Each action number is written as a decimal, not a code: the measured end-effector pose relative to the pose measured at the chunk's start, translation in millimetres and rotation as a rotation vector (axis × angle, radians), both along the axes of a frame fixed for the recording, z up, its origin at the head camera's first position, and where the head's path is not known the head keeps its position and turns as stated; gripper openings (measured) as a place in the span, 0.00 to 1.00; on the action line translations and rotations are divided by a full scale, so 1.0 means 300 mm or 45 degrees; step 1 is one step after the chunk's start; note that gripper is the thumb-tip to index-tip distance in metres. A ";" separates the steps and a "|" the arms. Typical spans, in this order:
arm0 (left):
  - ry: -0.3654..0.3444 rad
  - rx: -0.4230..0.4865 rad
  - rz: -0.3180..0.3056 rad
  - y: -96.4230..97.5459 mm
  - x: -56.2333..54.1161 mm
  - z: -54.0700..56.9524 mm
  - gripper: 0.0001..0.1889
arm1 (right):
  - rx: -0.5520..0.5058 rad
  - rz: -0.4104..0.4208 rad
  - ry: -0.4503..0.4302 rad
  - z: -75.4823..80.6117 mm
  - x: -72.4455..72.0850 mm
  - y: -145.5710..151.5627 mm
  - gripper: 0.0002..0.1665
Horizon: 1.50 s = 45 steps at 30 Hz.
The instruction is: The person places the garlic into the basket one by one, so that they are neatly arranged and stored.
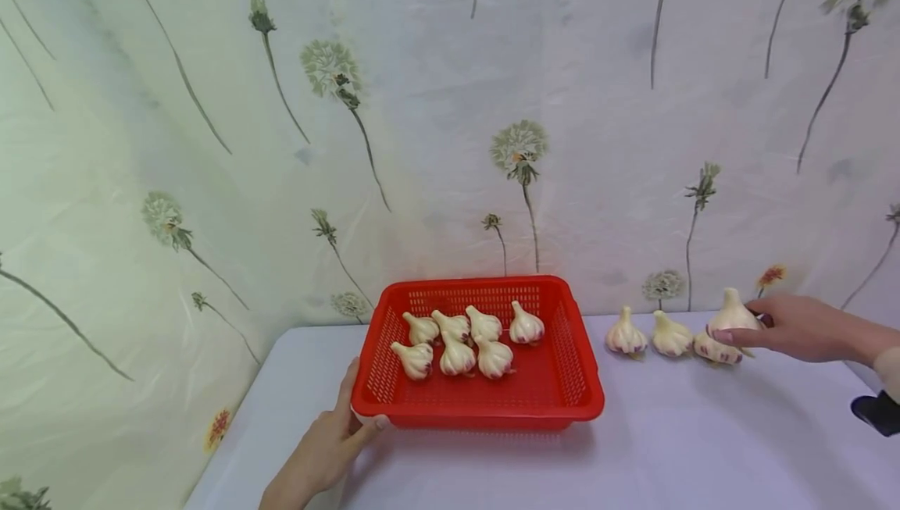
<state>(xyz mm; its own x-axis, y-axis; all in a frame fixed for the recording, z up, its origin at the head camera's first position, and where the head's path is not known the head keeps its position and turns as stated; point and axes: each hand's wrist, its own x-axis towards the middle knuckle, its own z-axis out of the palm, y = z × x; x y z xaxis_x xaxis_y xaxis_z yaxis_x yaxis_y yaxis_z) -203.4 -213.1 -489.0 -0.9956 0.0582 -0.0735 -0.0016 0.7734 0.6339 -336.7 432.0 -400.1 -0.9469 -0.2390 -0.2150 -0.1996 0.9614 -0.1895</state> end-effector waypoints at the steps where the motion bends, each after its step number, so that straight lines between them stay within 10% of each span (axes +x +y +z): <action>1: 0.007 0.001 -0.003 -0.001 0.000 -0.001 0.58 | 0.007 0.004 -0.007 0.010 0.000 -0.015 0.49; 15: -0.029 0.031 0.001 -0.001 -0.009 -0.003 0.60 | -0.105 0.153 0.035 0.090 0.009 -0.228 0.26; 32: 0.015 0.007 -0.010 -0.006 -0.008 -0.003 0.58 | -0.186 0.295 0.067 0.108 -0.023 -0.431 0.27; 45: -0.002 0.024 -0.006 -0.005 -0.010 -0.002 0.59 | -0.278 0.318 0.061 0.105 -0.039 -0.577 0.51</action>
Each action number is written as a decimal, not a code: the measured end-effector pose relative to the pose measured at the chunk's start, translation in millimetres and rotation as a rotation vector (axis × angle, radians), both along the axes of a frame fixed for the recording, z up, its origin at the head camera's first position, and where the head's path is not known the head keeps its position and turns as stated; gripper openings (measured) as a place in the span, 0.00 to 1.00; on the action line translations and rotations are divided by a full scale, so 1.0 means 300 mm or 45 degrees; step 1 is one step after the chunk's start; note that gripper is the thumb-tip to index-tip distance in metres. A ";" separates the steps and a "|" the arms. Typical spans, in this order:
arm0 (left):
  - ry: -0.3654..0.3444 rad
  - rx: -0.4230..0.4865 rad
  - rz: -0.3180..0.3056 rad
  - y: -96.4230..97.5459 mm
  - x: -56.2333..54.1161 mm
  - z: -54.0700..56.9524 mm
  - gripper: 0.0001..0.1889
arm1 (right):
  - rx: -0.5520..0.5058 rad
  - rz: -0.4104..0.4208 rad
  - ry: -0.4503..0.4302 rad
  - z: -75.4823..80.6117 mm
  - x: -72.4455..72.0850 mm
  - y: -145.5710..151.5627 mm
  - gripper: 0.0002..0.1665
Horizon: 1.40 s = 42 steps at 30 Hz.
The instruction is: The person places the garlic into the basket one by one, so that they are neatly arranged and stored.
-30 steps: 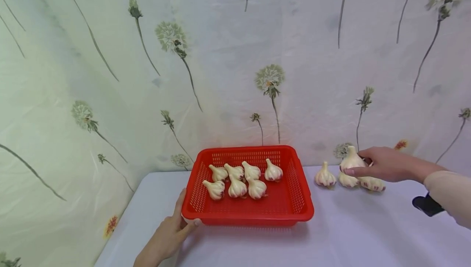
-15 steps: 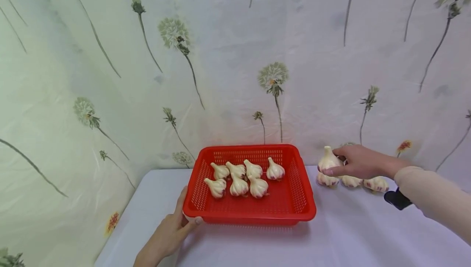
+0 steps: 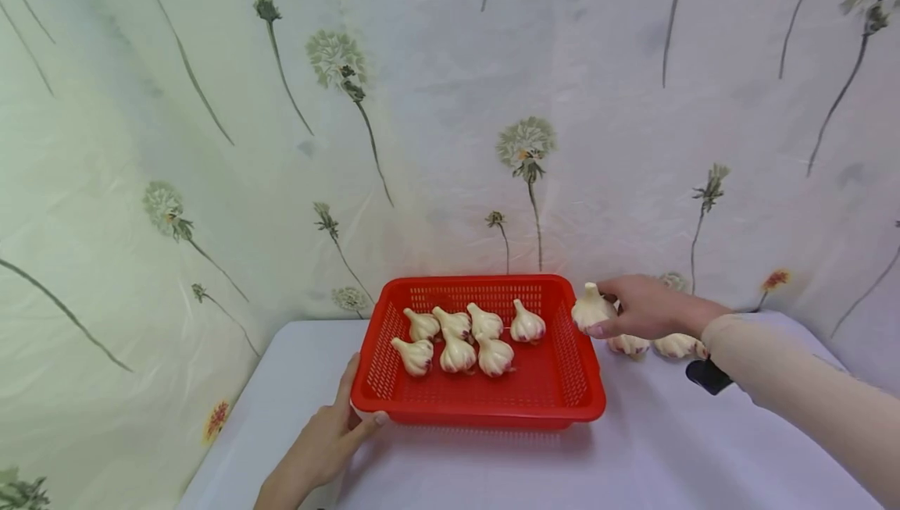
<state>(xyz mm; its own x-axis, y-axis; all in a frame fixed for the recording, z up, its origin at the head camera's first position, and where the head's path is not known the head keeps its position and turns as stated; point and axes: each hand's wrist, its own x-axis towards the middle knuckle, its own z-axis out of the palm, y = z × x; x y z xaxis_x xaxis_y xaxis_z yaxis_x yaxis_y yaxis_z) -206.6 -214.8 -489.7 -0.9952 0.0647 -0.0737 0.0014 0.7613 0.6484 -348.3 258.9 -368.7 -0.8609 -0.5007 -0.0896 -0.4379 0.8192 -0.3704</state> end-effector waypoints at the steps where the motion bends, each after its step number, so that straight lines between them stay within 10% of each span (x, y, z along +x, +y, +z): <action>1: 0.004 -0.003 0.000 0.000 0.000 0.000 0.59 | -0.004 0.001 -0.004 0.001 0.000 -0.015 0.51; 19: 0.008 -0.022 0.011 -0.007 0.005 0.001 0.58 | -0.011 0.123 -0.060 -0.059 -0.043 -0.237 0.37; 29: 0.006 -0.020 0.013 -0.008 0.009 -0.005 0.58 | 0.032 0.005 -0.095 -0.109 -0.055 -0.292 0.45; 42: -0.016 -0.010 0.008 0.005 0.001 0.003 0.60 | 0.086 -0.031 -0.126 -0.137 -0.076 -0.312 0.30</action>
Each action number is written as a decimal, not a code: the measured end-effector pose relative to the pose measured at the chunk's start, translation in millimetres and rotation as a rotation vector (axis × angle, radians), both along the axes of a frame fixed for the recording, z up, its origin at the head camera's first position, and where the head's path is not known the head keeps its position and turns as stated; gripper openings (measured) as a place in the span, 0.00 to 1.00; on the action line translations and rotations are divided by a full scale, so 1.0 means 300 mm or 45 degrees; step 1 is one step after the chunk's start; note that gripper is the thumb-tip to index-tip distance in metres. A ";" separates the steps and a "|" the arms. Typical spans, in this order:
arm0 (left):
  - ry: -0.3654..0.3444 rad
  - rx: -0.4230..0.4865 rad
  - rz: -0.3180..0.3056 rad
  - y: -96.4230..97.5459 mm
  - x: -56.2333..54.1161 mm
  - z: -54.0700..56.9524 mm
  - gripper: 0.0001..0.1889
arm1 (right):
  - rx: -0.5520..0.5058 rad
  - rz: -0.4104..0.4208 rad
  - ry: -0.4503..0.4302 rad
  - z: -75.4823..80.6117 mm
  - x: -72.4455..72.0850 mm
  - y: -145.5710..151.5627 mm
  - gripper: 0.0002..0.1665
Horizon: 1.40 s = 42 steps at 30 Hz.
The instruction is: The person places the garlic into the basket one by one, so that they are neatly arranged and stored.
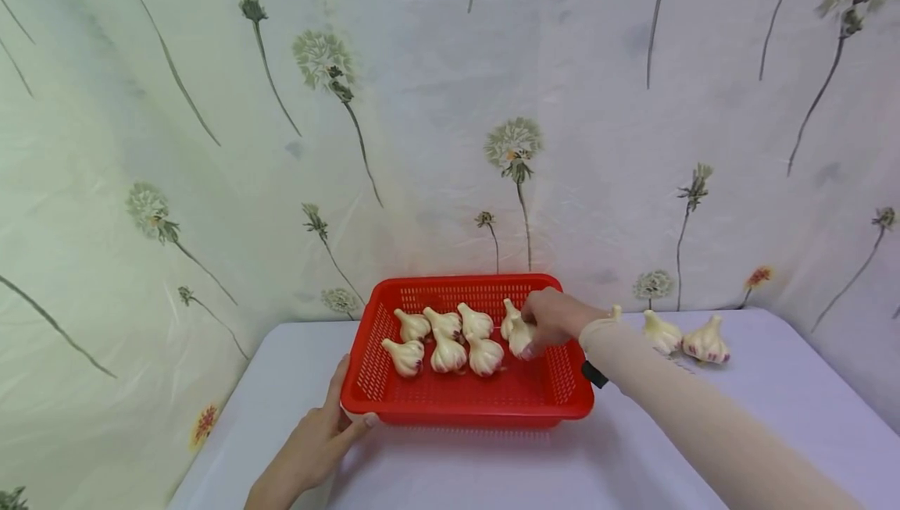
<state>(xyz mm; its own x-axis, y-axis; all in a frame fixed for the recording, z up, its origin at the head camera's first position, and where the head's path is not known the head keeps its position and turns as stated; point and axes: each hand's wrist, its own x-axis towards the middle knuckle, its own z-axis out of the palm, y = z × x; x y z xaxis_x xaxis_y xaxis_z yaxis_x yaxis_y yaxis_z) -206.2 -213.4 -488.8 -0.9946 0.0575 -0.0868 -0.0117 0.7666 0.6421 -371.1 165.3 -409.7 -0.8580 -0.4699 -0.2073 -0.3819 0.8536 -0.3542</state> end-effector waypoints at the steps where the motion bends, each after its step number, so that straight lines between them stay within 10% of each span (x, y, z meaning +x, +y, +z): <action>1: 0.002 -0.002 0.000 0.000 0.000 0.000 0.60 | 0.003 -0.004 -0.001 -0.003 -0.002 0.000 0.29; 26: 0.016 -0.010 -0.003 -0.006 0.001 -0.006 0.58 | 0.065 -0.023 0.071 -0.025 0.027 0.001 0.26; 42: 0.019 -0.018 0.005 -0.002 0.002 0.001 0.60 | 0.331 0.129 0.416 -0.099 0.040 -0.015 0.24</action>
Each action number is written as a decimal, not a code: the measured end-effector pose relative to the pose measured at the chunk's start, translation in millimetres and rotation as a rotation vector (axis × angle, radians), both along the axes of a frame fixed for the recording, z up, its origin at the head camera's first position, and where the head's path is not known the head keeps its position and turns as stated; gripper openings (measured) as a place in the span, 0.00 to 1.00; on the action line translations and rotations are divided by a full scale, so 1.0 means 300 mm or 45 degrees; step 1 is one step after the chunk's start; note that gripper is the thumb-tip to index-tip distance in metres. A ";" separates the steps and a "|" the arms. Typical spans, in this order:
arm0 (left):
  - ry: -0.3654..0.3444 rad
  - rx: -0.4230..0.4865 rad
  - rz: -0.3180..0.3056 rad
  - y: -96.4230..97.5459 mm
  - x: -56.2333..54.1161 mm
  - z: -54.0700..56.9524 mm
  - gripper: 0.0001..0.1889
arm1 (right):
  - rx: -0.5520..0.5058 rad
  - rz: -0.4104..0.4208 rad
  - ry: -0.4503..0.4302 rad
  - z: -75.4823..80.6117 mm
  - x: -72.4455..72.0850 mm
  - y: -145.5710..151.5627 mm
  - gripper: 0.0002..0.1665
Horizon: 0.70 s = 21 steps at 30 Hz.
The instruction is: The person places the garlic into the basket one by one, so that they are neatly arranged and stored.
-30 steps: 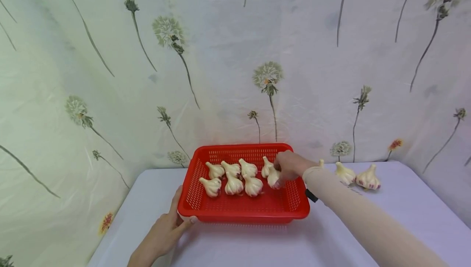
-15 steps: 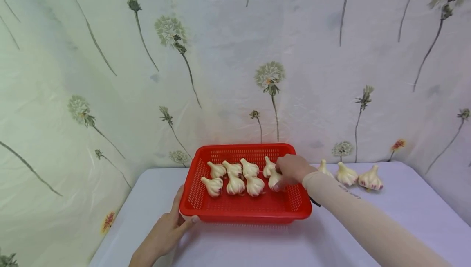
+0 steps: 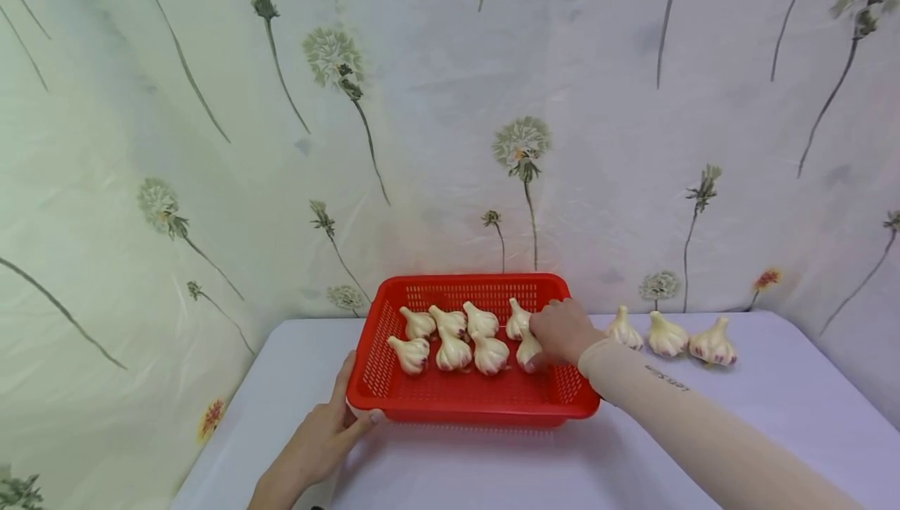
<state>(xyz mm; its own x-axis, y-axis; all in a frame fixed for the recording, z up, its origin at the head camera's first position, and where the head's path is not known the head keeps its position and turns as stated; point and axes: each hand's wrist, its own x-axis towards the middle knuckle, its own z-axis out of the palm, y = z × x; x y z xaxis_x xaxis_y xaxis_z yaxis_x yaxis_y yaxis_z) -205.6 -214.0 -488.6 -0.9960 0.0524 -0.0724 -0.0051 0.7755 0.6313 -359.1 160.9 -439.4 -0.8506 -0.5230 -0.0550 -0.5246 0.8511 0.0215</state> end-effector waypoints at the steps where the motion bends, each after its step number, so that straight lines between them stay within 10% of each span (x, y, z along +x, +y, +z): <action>1: 0.003 -0.004 0.000 0.000 0.000 0.000 0.60 | 0.001 -0.001 0.000 0.001 0.001 0.000 0.24; 21: 0.004 0.001 -0.003 0.001 -0.003 -0.004 0.60 | -0.181 -0.097 -0.202 0.026 0.014 0.012 0.29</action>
